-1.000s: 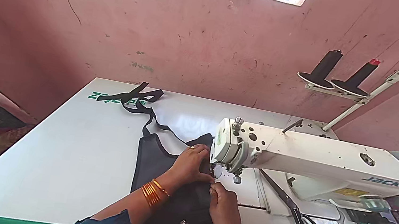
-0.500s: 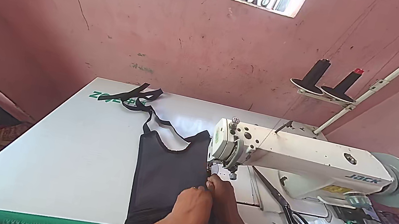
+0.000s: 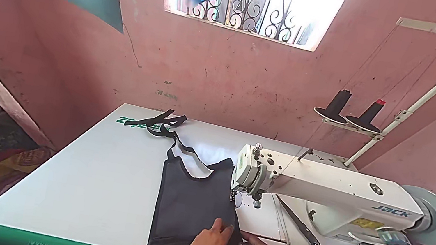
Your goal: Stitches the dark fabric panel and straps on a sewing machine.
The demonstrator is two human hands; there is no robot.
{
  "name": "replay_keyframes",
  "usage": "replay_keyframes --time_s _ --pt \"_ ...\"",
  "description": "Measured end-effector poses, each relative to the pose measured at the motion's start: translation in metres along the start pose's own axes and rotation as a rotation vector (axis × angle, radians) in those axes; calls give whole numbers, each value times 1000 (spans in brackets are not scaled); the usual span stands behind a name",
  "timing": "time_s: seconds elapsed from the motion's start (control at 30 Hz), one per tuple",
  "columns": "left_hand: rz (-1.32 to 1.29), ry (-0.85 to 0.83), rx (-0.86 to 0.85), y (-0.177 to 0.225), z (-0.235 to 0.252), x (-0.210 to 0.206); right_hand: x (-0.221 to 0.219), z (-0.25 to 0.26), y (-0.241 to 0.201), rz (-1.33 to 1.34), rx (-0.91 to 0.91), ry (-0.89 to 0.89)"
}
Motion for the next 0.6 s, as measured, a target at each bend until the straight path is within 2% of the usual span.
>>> replay_keyframes --time_s 0.1,0.27,0.4,0.53,0.6 --pt "-55 75 -23 2 -1 0 -2 -4 -1 101 -26 18" --pt "-34 177 -24 -2 3 -13 -7 -6 0 26 52 34" --pt "-130 398 -37 -7 -3 -21 -8 -12 -3 93 19 37" --pt "-372 254 24 -19 -17 2 -8 -22 1 126 -36 37" --pt "-348 272 18 -29 -14 7 -12 -25 3 132 -10 54"
Point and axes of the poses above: each hand's wrist, its own z-axis towards the middle knuckle, its own x-axis out of the back of the hand, y = z × x, the point moved 3 cm from there along z, towards the middle knuckle, and after that the axes turned 2 degrees about x, right-handed, at the moved point
